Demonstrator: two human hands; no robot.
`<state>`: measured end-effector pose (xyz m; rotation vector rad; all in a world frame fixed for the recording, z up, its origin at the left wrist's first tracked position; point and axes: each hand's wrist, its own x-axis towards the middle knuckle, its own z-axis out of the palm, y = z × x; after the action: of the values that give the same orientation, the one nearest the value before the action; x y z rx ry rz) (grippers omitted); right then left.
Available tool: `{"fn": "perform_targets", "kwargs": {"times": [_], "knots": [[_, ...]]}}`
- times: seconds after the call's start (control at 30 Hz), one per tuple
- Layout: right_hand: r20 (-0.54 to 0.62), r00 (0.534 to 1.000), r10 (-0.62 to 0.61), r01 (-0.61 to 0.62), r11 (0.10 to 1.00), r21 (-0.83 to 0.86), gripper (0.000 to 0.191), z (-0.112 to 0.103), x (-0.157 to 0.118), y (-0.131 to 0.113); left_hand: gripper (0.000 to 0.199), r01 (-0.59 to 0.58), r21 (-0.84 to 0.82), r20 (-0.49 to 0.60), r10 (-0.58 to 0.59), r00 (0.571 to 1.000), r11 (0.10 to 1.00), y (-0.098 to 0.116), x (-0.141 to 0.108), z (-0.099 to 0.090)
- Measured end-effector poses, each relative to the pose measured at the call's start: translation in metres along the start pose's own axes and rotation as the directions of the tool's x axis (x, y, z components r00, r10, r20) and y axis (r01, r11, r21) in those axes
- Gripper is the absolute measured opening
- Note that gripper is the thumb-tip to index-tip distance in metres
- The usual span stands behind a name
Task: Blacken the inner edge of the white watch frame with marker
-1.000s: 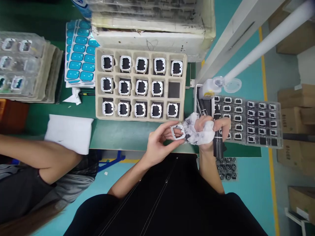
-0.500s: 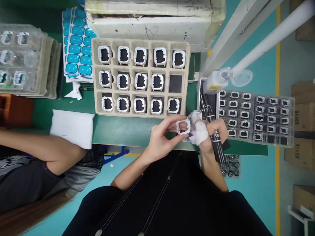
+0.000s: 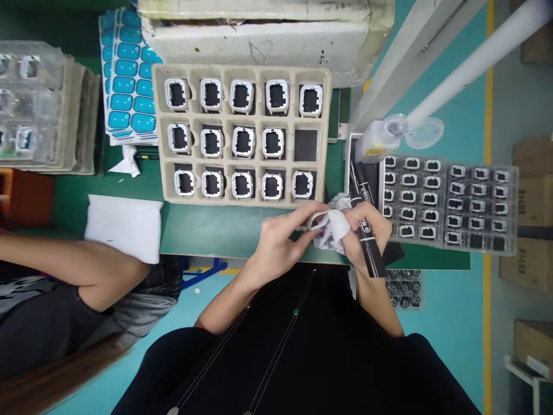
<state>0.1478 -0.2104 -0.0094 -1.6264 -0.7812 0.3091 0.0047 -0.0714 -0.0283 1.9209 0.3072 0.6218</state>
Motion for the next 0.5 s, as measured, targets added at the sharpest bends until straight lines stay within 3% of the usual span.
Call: {"fn": "perform_targets", "kwargs": {"times": [0.17,0.27,0.4,0.5], "knots": [[0.034,0.995,0.09,-0.09,0.996,0.015,0.037,0.003,-0.001,-0.011,0.037,-0.066,0.083,0.017,0.065,0.998,0.994,-0.005,0.005,-0.002],[0.118,0.991,0.059,-0.061,0.998,0.016,0.033,0.003,-0.003,-0.013,0.046,-0.074,0.064,0.043,0.071,0.997,0.995,-0.009,0.008,0.0],[0.122,0.987,-0.108,0.094,0.988,0.12,0.039,-0.001,-0.006,-0.004,0.049,0.08,-0.138,0.031,-0.077,0.997,0.987,-0.012,0.01,0.003],[0.092,0.992,-0.081,0.052,0.958,0.283,0.047,-0.003,-0.007,0.004,0.054,0.18,-0.366,0.027,-0.183,0.983,0.913,-0.01,0.012,0.005]]}}
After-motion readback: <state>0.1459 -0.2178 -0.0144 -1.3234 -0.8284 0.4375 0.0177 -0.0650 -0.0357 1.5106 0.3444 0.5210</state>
